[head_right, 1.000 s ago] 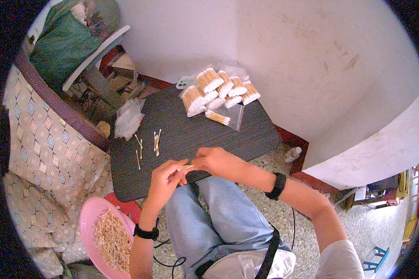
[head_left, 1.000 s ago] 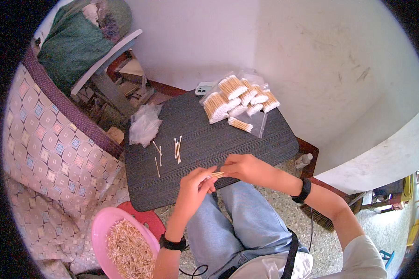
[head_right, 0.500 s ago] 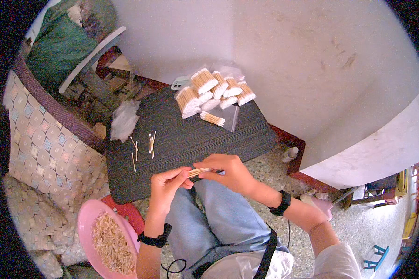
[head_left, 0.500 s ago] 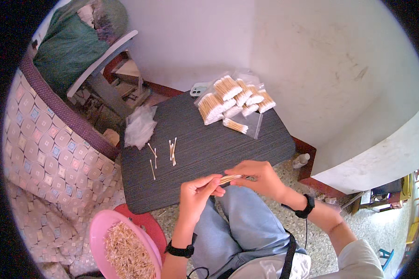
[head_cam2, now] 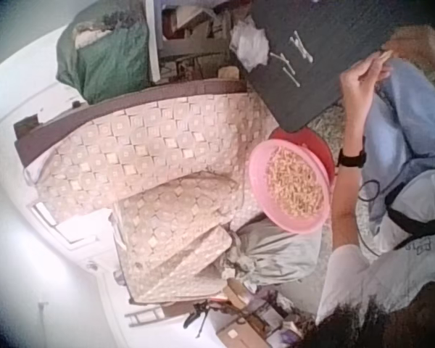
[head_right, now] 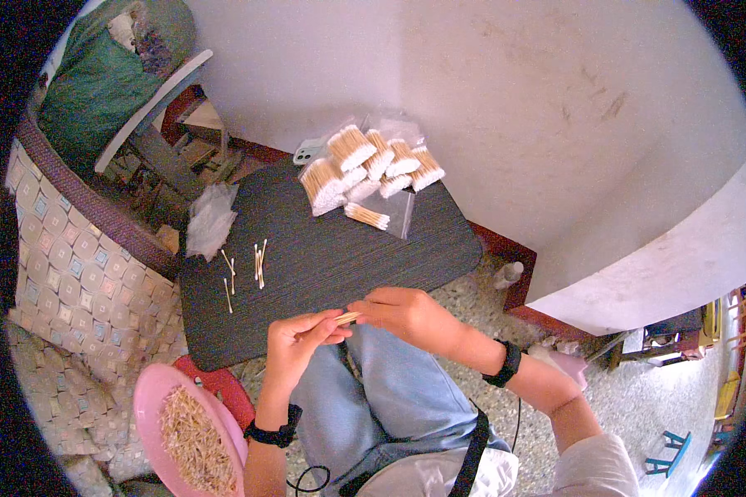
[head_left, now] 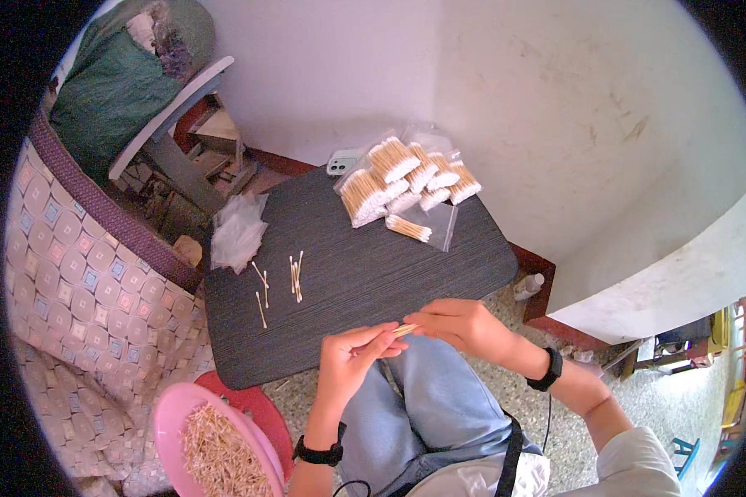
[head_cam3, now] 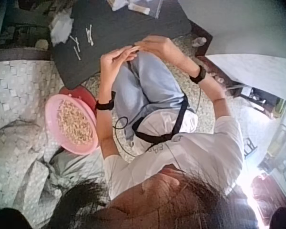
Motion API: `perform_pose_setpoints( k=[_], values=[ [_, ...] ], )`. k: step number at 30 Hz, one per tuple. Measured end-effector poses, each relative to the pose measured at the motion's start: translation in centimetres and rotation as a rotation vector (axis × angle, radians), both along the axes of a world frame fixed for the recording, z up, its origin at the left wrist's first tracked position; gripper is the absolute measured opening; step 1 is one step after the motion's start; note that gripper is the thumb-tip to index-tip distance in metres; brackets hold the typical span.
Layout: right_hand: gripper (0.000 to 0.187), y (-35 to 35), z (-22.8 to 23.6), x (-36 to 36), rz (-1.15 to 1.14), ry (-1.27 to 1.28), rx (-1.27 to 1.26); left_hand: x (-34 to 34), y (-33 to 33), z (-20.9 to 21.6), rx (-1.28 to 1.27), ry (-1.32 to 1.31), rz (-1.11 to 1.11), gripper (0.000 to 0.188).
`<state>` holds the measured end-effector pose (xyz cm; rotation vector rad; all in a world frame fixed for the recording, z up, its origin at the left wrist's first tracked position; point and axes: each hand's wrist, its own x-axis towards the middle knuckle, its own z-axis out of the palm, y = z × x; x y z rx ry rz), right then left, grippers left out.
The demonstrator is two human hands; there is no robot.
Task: The person gathers cotton swabs from a table, aligns them into a bundle by hand, and slides them into a small plastic bag. The person then repeats the process, gathering and aligning more cotton swabs on the table.
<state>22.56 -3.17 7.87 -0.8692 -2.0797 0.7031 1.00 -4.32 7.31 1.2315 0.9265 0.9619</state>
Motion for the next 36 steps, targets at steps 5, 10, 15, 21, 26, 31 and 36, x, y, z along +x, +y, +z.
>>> perform_pose_setpoints(
  k=[5,10,15,21,26,31,36],
  values=[
    [0.016,0.4,-0.2,2.0,-0.073,-0.111,0.171,2.8,1.7,-0.7,-0.013,-0.047,-0.011,0.024],
    [0.020,0.9,-0.3,5.1,-0.305,-0.111,0.125,6.6,4.3,-1.9,0.064,-0.087,-0.016,0.029],
    [0.014,2.0,-0.9,7.0,-0.731,0.037,-0.051,9.7,7.5,-4.1,0.368,0.233,0.239,0.021],
    [0.016,4.0,-2.8,6.8,-0.852,0.049,-0.043,12.8,10.2,-4.2,0.574,0.691,0.300,0.027],
    [0.017,5.4,-4.3,6.3,-0.850,0.050,-0.042,13.8,11.0,-4.8,0.532,0.817,0.297,0.025],
    [0.017,5.5,-4.6,5.8,-0.818,0.085,-0.064,13.9,11.3,-5.9,0.591,0.744,0.347,0.017],
    [0.017,5.2,-3.9,4.6,-0.793,0.165,-0.200,13.0,10.9,-6.1,0.597,0.555,0.413,0.012]
  ],
)
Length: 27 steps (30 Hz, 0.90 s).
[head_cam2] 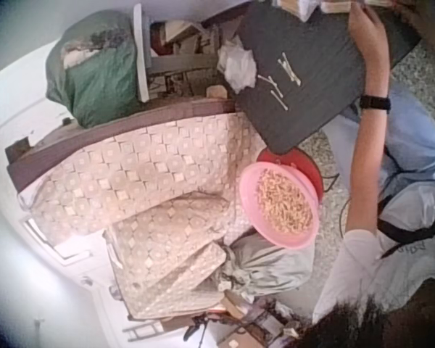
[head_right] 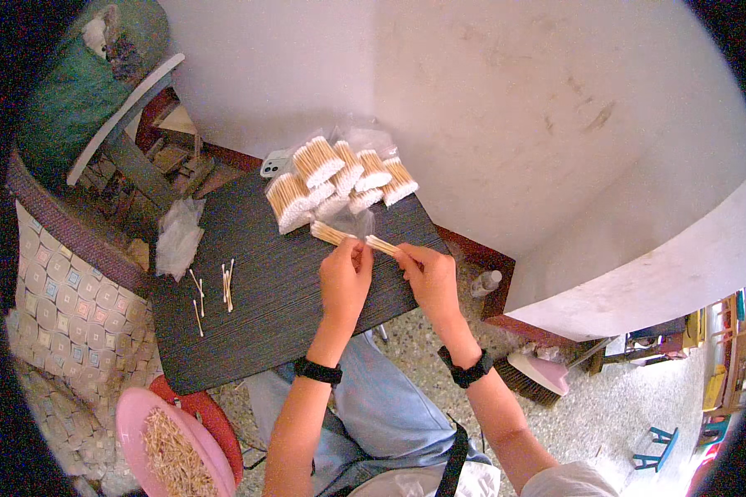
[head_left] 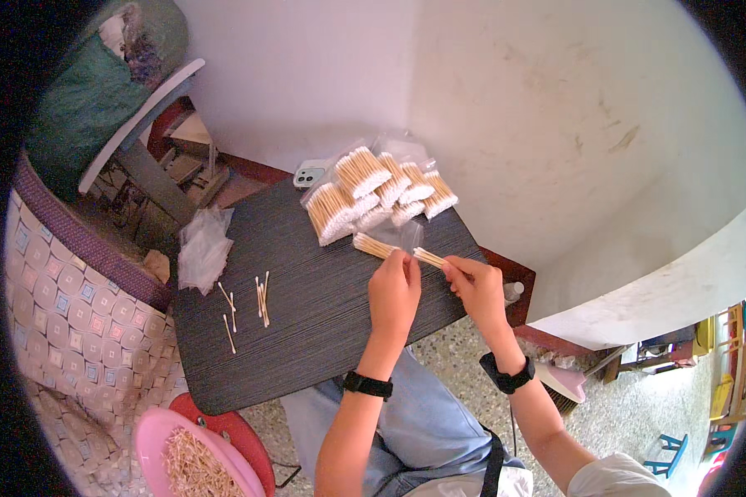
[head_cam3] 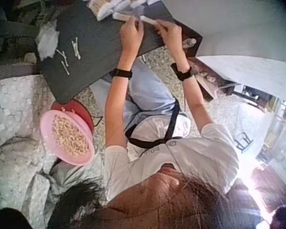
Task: The person gathers cotton swabs from a table, aligns them into a bundle by hand, and slides them into a small plastic bag. The person then repeats the process, gathering and aligning more cotton swabs on the table.
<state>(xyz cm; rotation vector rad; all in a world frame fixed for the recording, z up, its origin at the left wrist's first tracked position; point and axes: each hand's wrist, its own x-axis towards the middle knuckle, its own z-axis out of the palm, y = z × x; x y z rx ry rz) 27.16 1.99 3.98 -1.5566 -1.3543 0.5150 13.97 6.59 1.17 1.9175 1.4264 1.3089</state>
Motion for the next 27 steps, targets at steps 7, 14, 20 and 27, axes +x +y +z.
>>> perform_pose_setpoints(
  k=[7,14,20,27],
  values=[
    [0.018,0.2,0.0,-0.9,0.039,0.003,-0.057,-1.5,-1.8,0.4,0.137,0.017,-0.002,0.010],
    [0.017,-0.8,-0.1,-2.6,0.043,-0.122,0.057,-2.4,-2.7,1.3,0.219,0.104,0.006,0.008],
    [0.014,-0.3,0.1,-3.5,0.020,0.015,0.014,-2.5,-2.7,0.6,0.231,0.151,-0.033,0.012],
    [0.016,0.7,-1.3,-4.1,-0.032,-0.190,0.167,-2.5,-2.7,0.1,0.253,0.227,-0.070,0.012]
  ],
)
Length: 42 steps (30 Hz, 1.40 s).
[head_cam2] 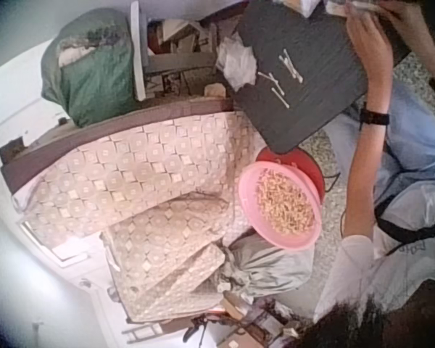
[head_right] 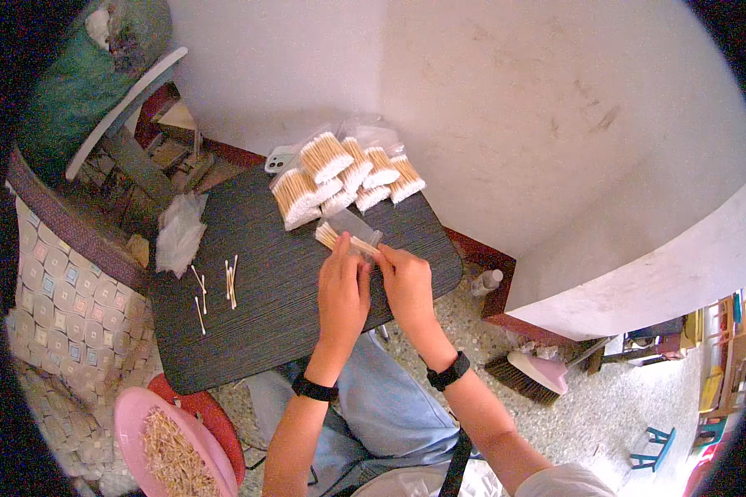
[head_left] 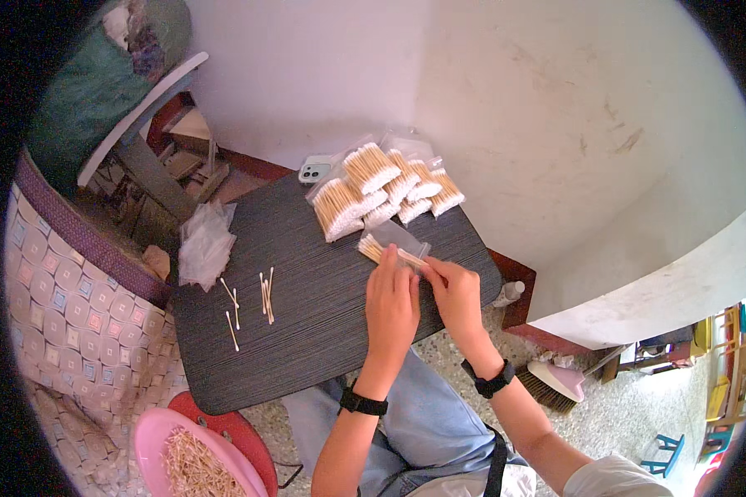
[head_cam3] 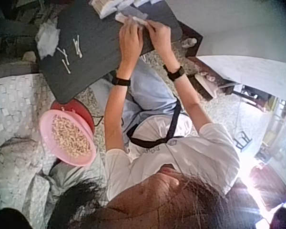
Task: The person gathers cotton swabs from a table, aligns them into a bundle by hand, and slides them into a small plastic bag. The person then repeats the process, gathering and aligning more cotton swabs on the table.
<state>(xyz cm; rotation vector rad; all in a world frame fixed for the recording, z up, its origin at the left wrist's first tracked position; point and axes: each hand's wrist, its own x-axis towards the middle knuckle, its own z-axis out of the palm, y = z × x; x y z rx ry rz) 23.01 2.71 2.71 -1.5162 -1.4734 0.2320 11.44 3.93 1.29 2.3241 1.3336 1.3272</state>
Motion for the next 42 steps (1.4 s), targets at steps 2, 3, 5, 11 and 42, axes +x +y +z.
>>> perform_pose_setpoints(
  k=[2,3,5,11,42],
  values=[
    [0.016,0.2,-0.3,-0.2,-0.010,-0.027,0.023,0.1,0.1,-0.1,-0.004,0.007,-0.009,0.012],
    [0.016,0.3,-0.3,-0.2,-0.027,-0.050,0.007,0.1,0.1,-0.1,0.002,0.024,-0.013,0.012],
    [0.016,0.5,-0.3,-0.5,-0.043,-0.074,-0.010,0.1,0.1,-0.1,0.007,0.040,-0.017,0.012],
    [0.017,1.3,-0.6,-0.8,-0.041,-0.135,0.080,0.2,0.1,0.0,-0.052,0.065,-0.022,0.013],
    [0.021,2.6,-0.3,0.5,0.030,0.091,-0.046,0.1,0.3,-0.3,-0.032,0.114,-0.035,0.012]
  ],
)
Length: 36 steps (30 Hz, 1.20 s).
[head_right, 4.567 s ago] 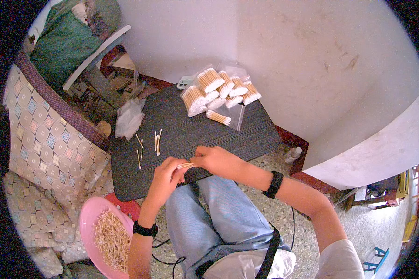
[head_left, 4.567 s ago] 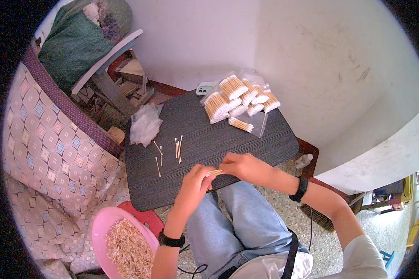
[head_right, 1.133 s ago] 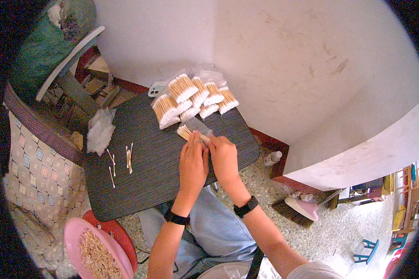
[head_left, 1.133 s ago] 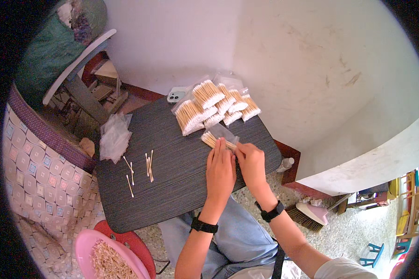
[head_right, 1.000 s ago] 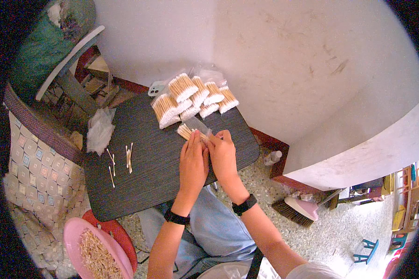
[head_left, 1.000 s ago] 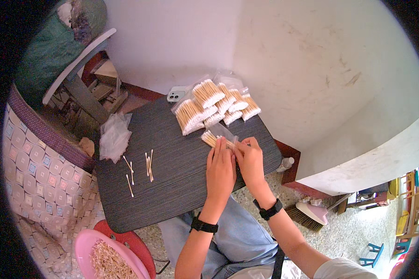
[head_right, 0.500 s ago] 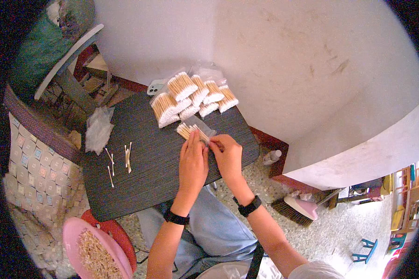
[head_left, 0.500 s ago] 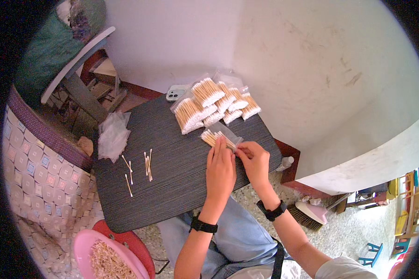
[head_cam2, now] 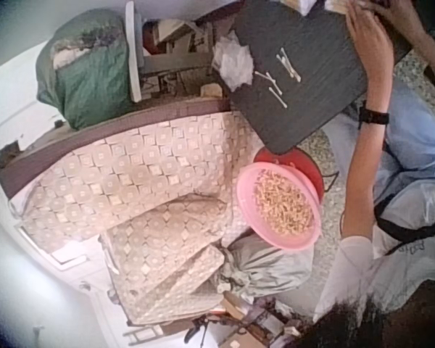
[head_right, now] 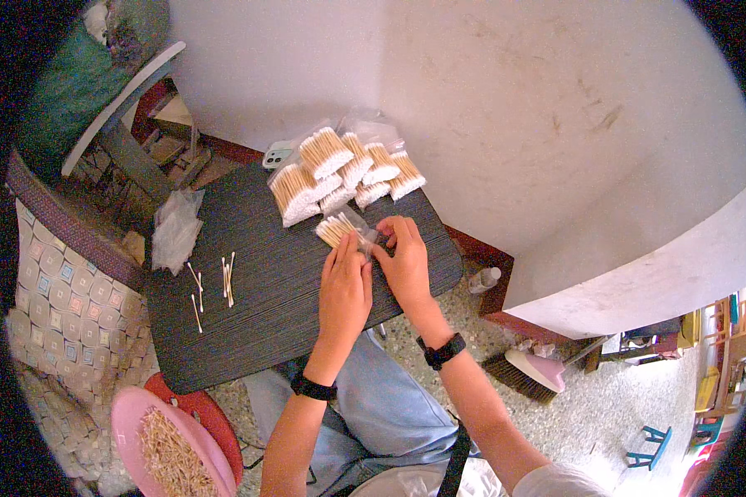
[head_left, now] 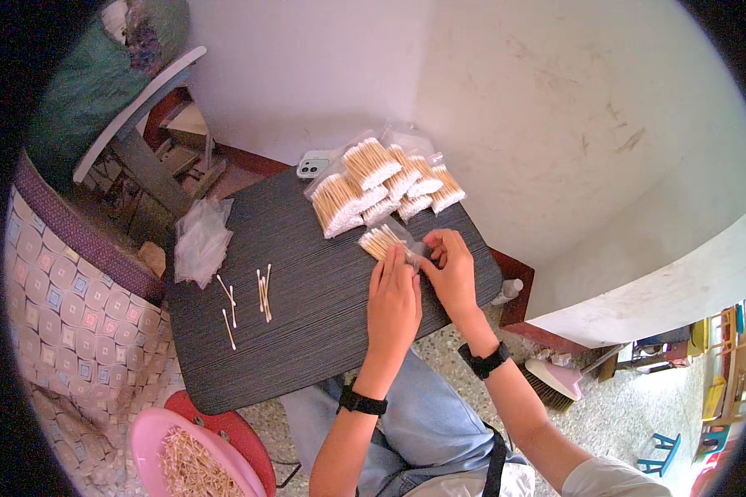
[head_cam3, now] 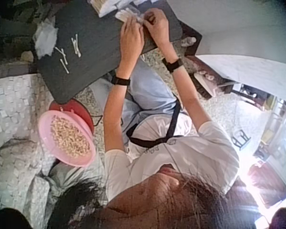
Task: The person gathers cotton swabs from a table, aligns them into a bundle by hand, and slides them into a small plastic bag. The person then repeats the process, gathering and aligning more cotton swabs on the table.
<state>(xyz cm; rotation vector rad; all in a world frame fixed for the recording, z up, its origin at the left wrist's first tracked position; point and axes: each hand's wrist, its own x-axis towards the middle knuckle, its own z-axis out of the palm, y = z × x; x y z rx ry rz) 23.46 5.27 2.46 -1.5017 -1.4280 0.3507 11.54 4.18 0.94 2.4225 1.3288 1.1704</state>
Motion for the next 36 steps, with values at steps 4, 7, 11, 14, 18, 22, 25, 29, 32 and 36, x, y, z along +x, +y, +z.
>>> perform_pose_setpoints(
  k=[4,7,11,14,18,22,25,29,32,36],
  values=[
    [0.021,1.2,-0.9,0.7,0.069,-0.159,0.033,0.1,0.0,-0.2,-0.001,0.004,-0.001,0.012],
    [0.020,1.2,-0.4,0.9,0.103,-0.106,-0.052,0.0,0.0,-0.2,-0.006,0.001,-0.004,0.012],
    [0.021,0.7,-0.1,1.1,0.118,-0.085,-0.041,0.0,0.0,-0.1,0.001,-0.005,-0.019,0.012],
    [0.017,0.4,-0.2,1.4,0.116,-0.005,-0.060,0.0,-0.1,0.2,0.013,-0.040,-0.039,0.012],
    [0.013,0.3,-0.3,1.2,0.115,0.173,-0.106,-0.9,0.5,-0.1,-0.073,-0.355,-0.002,0.016],
    [0.014,0.5,-1.0,1.6,0.305,0.296,0.049,-2.2,1.2,-0.3,-0.227,-0.681,0.032,0.039],
    [0.014,0.1,-0.5,1.6,0.501,0.402,0.001,-2.9,1.5,-0.1,-0.353,-0.836,-0.055,0.044],
    [0.011,-0.4,0.4,2.1,0.643,0.479,-0.096,-5.1,1.8,0.3,-0.722,-0.958,-0.268,0.036],
    [0.015,-0.4,0.5,2.5,0.721,0.516,-0.128,-5.4,1.4,0.9,-0.779,-0.974,-0.243,0.023],
    [0.033,-0.8,1.3,1.9,0.643,0.808,-0.335,-5.8,1.3,0.6,-0.805,-1.097,-0.187,0.016]
  ],
)
